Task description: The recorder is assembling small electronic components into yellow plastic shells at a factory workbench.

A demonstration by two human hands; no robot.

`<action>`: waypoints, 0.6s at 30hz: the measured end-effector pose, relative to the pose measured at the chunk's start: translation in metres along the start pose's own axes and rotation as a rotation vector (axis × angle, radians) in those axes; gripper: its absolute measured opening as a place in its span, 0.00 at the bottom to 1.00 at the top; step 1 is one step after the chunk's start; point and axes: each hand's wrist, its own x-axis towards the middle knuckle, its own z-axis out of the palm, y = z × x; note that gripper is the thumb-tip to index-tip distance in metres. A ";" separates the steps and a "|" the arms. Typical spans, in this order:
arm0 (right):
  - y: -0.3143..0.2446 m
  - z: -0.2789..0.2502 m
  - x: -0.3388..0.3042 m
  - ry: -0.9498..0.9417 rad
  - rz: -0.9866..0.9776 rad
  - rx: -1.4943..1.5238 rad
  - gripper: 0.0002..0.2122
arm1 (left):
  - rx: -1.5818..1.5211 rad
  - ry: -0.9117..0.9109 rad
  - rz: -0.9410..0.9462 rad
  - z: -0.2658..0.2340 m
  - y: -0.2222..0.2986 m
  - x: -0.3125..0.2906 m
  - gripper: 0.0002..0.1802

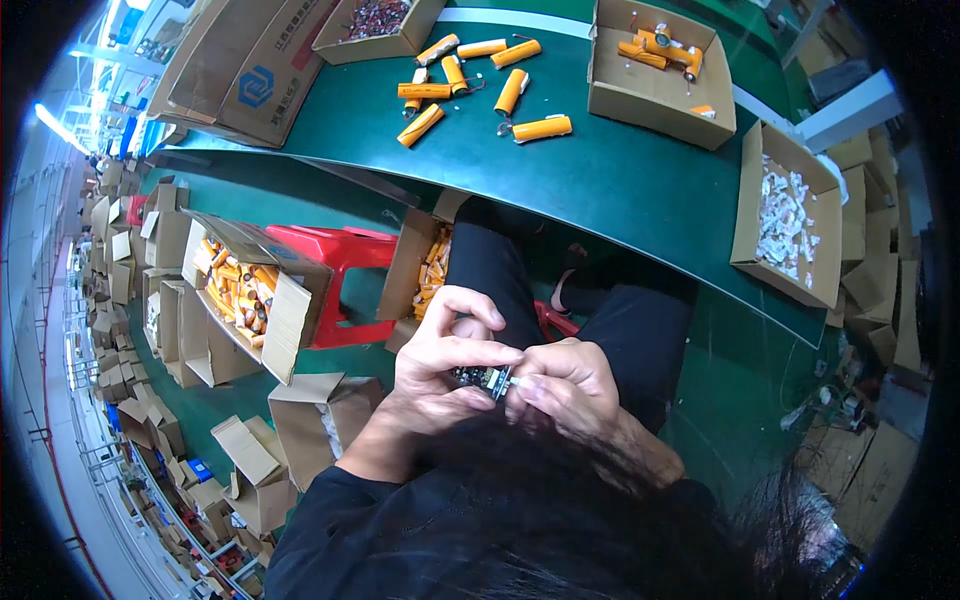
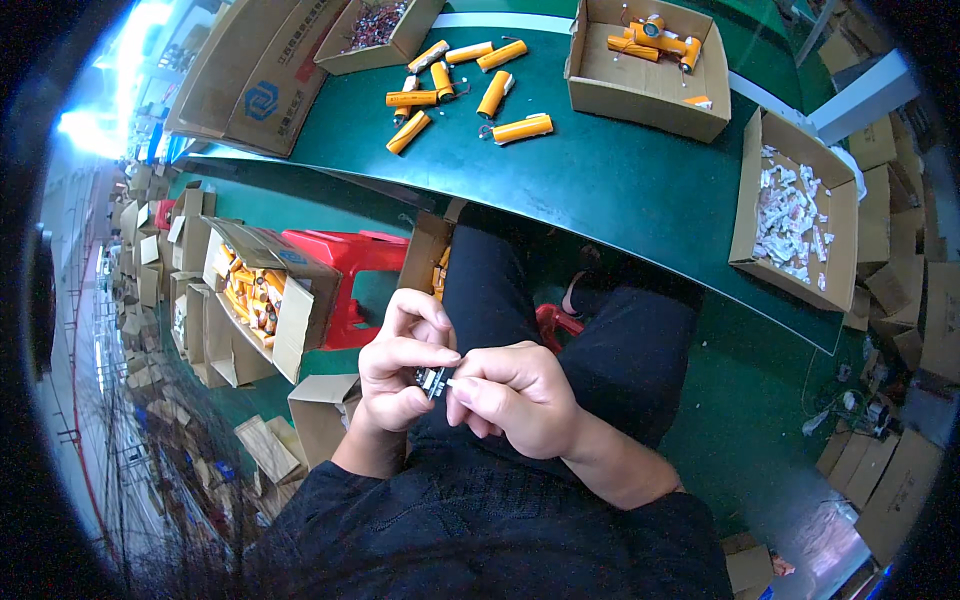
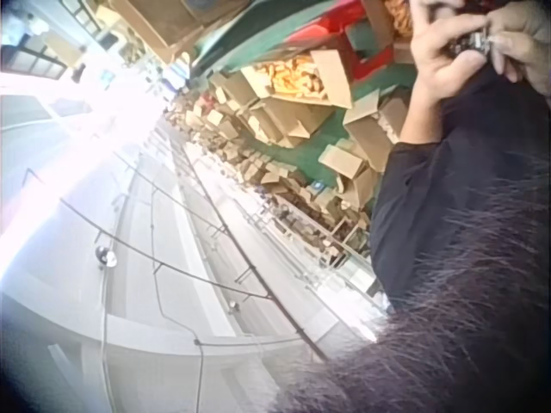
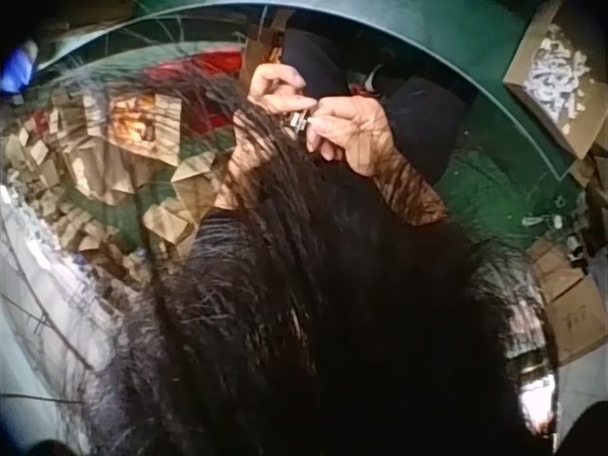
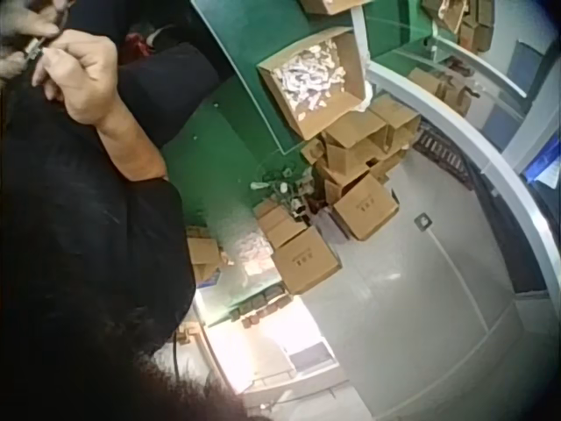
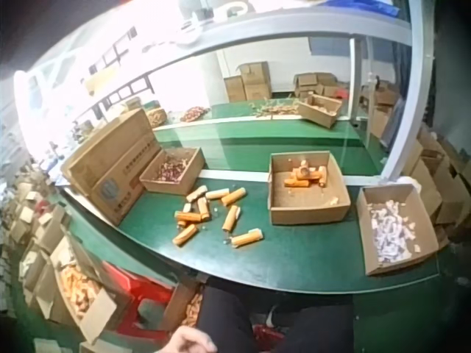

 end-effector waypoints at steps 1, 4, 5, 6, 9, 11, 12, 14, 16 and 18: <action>0.000 0.000 0.000 0.002 0.002 0.006 0.12 | 0.006 -0.003 0.004 0.000 -0.001 0.000 0.23; 0.000 -0.001 -0.001 0.006 0.007 0.017 0.12 | 0.018 -0.009 0.012 0.001 -0.001 0.000 0.23; -0.001 0.000 -0.001 0.008 0.007 0.019 0.11 | 0.021 -0.009 0.009 0.001 -0.001 -0.001 0.23; -0.001 0.000 -0.001 0.011 0.007 0.021 0.11 | 0.023 -0.009 0.006 0.001 -0.001 -0.001 0.23; -0.001 0.001 -0.001 0.016 0.005 0.025 0.11 | 0.029 -0.009 0.001 0.001 0.000 -0.001 0.23; 0.000 0.000 -0.002 0.018 0.003 0.016 0.11 | 0.026 -0.021 0.006 0.001 0.000 -0.001 0.23; 0.001 0.000 -0.003 0.020 0.002 0.012 0.11 | 0.025 -0.027 0.008 0.001 0.000 -0.001 0.22; 0.003 -0.001 -0.003 0.021 0.002 0.006 0.11 | 0.024 -0.032 0.011 0.001 0.000 0.000 0.22; 0.004 -0.001 -0.002 0.017 0.000 0.007 0.11 | 0.021 -0.029 0.021 0.000 -0.001 -0.001 0.22; 0.005 -0.001 -0.002 0.012 -0.002 0.007 0.11 | 0.017 -0.027 0.031 0.000 -0.002 -0.001 0.22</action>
